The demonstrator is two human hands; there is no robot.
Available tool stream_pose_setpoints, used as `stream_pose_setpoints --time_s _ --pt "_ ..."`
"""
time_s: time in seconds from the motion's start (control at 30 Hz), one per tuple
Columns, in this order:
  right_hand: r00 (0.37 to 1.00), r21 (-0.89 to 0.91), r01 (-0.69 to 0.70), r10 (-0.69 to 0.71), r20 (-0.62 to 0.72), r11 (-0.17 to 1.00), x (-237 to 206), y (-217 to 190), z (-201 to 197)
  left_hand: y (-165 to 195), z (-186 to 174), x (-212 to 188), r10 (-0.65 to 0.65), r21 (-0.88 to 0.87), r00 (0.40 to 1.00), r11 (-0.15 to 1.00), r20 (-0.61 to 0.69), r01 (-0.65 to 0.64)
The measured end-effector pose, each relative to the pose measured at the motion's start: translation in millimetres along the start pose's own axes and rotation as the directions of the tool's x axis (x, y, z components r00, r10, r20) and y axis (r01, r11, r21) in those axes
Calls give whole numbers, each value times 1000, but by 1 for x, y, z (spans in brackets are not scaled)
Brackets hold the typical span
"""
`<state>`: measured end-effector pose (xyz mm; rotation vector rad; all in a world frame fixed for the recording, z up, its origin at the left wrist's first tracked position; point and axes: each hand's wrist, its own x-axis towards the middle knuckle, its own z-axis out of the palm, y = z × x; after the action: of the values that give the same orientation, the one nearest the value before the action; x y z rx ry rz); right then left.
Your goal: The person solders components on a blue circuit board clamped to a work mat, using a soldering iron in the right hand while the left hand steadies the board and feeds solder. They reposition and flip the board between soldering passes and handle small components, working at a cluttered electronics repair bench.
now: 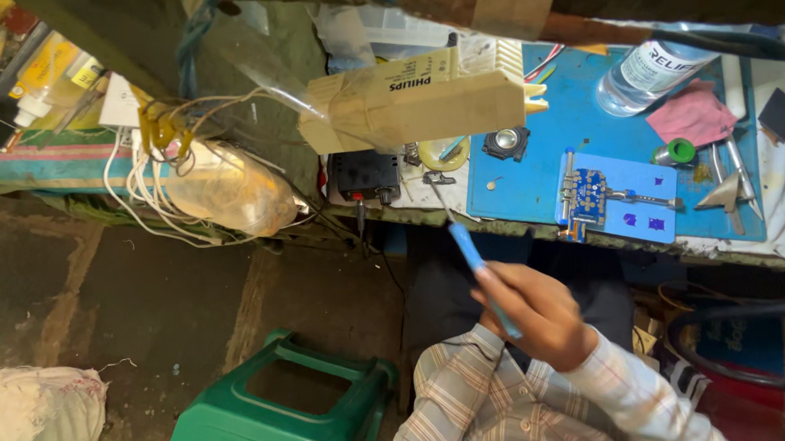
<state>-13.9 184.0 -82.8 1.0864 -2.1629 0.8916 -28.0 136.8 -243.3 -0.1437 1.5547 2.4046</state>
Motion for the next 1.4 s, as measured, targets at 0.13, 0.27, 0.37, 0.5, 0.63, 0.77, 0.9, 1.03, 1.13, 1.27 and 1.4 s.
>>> stream_pose_setpoints --time_s 0.13,0.27,0.37,0.5,0.63,0.77,0.9,1.03,1.13,1.27,1.4 --pt "889 172 -382 412 -201 908 -67 -19 -20 -10 -8 -10 3 231 997 973 77 -21" --pt "560 410 -393 568 -603 823 -124 3 -30 -22 -4 -43 52 659 958 716 281 -233" --pt "362 554 -389 675 -643 736 -164 13 -54 -25 -1 -72 34 736 905 570 423 -365" --pt "257 589 -396 701 -665 704 -204 46 -68 -1 -4 -113 51 707 827 491 559 -508" --pt "237 599 -409 714 -659 689 -239 86 -85 62 -31 -146 -76 447 613 754 787 -481" --pt "304 548 -420 681 -666 723 -262 101 -97 149 -80 -125 -178 537 733 792 657 -289" --pt "272 523 -443 665 -696 728 -260 94 -98 221 -104 -91 577 912 706 -259 410 -317" --pt "264 511 -468 665 -698 721 -242 86 -96 252 -119 -47 598 878 706 -474 378 -68" --pt "245 539 -457 683 -688 707 -231 83 -94 250 -130 -26 549 827 726 -560 413 -46" --pt "176 556 -497 705 -687 666 -227 81 -97 246 -135 -29 496 824 771 -562 400 -66" --pt "215 553 -467 695 -686 690 -230 84 -96 251 -121 -51 559 863 721 -494 410 -108"
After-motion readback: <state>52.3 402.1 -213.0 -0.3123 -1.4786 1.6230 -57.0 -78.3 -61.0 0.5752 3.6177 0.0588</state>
